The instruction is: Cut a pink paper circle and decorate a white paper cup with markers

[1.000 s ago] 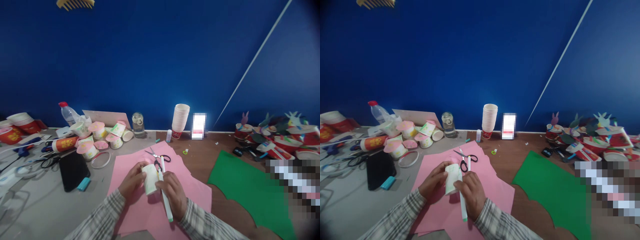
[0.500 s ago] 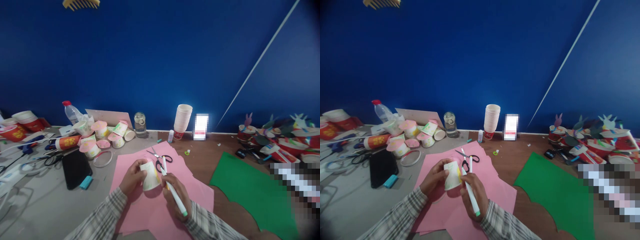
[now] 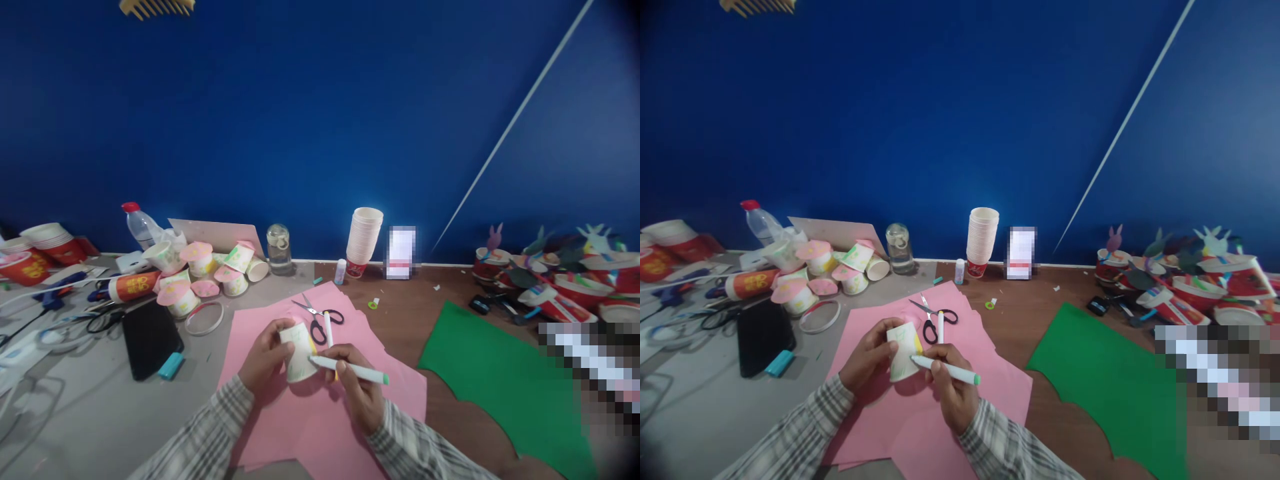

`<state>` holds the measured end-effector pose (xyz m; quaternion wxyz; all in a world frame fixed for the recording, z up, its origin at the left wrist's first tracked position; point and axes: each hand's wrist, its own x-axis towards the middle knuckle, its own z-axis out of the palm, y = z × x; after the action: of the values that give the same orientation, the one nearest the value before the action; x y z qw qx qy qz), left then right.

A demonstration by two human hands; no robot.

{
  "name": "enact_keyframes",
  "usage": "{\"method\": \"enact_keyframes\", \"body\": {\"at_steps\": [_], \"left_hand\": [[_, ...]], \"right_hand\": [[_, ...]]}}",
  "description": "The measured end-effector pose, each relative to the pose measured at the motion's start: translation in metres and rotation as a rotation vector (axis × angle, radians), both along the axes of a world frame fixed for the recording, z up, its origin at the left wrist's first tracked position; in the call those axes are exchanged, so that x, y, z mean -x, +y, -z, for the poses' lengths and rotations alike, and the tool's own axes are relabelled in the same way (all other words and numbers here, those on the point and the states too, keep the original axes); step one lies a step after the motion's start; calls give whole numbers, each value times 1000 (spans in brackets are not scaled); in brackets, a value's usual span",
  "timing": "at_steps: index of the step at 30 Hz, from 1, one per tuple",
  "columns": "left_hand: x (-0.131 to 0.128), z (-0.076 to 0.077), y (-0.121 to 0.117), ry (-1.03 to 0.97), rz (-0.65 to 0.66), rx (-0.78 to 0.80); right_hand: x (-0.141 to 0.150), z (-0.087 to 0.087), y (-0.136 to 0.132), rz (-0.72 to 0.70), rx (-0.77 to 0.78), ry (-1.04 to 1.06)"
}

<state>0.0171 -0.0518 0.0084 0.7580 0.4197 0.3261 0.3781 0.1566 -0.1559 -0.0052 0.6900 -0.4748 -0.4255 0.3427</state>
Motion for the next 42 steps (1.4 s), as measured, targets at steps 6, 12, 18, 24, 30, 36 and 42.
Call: {"method": "enact_keyframes", "body": {"at_steps": [6,12,18,24,30,36,42], "left_hand": [[0,1,-1,-45,16,-68],[1,5,2,-21,30,-78],[1,4,1,-34,18,-85],[-1,-1,-2,-66,17,-44],[-1,-4,-2,-49,-17,-53],[-2,-5,-1,29,-60,-61],[0,2,5,79,-63,-52]], "right_hand": [[1,4,1,5,20,53],[0,5,1,8,16,39],[1,8,2,-4,27,53],[-2,11,3,-5,38,3],[-4,12,2,8,-8,-51],[-17,-17,8,214,-153,-140],[-85,-31,38,568,-3,-37]]}}
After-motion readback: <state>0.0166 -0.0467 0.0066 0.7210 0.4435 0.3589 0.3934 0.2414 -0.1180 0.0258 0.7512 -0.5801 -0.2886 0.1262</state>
